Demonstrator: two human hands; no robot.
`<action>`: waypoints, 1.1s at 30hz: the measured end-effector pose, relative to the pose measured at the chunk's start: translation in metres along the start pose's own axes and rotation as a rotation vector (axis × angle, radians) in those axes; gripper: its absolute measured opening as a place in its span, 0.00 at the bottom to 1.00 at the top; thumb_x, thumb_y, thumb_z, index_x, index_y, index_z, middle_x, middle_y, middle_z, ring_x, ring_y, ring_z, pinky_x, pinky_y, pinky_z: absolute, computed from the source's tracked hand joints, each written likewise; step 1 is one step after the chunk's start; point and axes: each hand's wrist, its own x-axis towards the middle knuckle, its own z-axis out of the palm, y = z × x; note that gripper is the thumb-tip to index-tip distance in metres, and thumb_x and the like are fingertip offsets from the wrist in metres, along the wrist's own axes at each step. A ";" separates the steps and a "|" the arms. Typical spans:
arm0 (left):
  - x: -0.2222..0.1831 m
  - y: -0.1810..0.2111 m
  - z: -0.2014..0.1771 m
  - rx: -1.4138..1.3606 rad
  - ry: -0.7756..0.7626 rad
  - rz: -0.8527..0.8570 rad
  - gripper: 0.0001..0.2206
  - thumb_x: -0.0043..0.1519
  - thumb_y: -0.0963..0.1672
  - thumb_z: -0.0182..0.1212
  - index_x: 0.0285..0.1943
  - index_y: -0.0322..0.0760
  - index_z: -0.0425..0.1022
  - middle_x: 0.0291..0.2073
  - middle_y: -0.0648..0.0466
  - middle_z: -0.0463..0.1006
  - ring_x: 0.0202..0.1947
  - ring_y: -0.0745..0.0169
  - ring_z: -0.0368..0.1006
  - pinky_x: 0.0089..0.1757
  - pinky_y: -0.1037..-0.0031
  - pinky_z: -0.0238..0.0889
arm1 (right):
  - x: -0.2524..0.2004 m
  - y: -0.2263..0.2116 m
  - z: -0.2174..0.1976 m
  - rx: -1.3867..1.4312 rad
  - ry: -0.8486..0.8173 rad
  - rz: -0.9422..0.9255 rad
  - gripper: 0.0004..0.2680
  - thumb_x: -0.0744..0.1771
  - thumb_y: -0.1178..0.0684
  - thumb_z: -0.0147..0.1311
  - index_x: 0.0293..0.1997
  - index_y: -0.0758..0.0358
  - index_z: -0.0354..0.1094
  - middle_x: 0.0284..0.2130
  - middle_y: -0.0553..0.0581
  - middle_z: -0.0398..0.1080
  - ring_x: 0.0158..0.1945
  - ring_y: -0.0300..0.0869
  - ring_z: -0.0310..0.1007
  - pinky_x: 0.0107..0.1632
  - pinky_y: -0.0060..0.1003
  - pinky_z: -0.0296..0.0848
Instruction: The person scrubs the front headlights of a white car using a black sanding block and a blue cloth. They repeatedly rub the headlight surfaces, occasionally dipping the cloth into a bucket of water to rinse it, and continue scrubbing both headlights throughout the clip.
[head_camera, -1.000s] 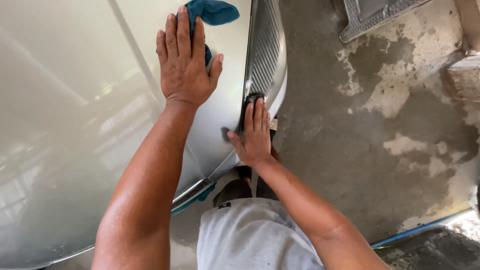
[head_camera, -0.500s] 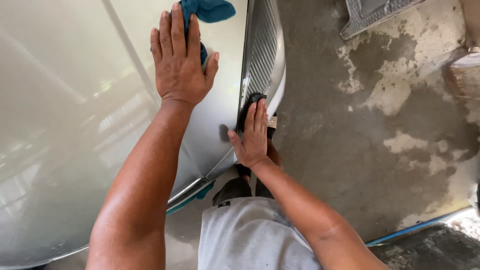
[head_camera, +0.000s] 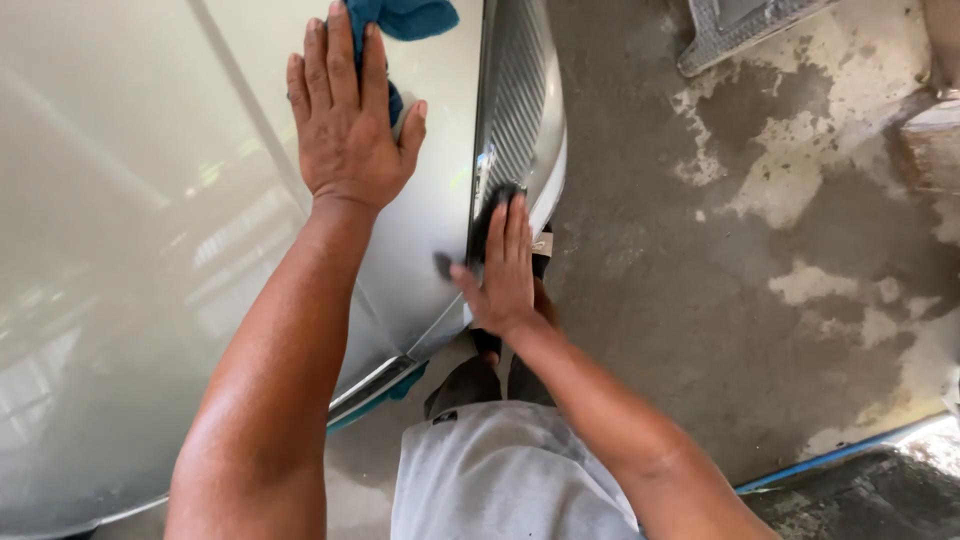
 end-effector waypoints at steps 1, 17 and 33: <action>-0.001 -0.001 -0.003 0.004 -0.005 -0.007 0.33 0.77 0.55 0.53 0.83 0.29 0.55 0.80 0.37 0.46 0.79 0.33 0.40 0.71 0.43 0.34 | 0.005 -0.001 0.002 0.005 -0.008 -0.002 0.40 0.69 0.33 0.50 0.80 0.69 0.22 0.78 0.77 0.24 0.81 0.67 0.22 0.78 0.63 0.30; 0.002 0.001 -0.004 -0.015 -0.029 -0.011 0.33 0.76 0.55 0.53 0.82 0.29 0.56 0.79 0.37 0.47 0.79 0.33 0.41 0.71 0.43 0.35 | 0.018 -0.001 -0.004 -0.028 0.019 -0.045 0.36 0.71 0.31 0.41 0.80 0.70 0.25 0.78 0.75 0.25 0.82 0.67 0.24 0.79 0.62 0.29; 0.001 0.001 -0.002 -0.037 -0.008 -0.019 0.33 0.75 0.55 0.52 0.83 0.31 0.55 0.80 0.38 0.46 0.79 0.33 0.41 0.71 0.44 0.35 | 0.041 -0.001 -0.025 -0.199 -0.046 -0.099 0.38 0.70 0.27 0.45 0.81 0.68 0.30 0.79 0.71 0.28 0.81 0.66 0.25 0.77 0.65 0.28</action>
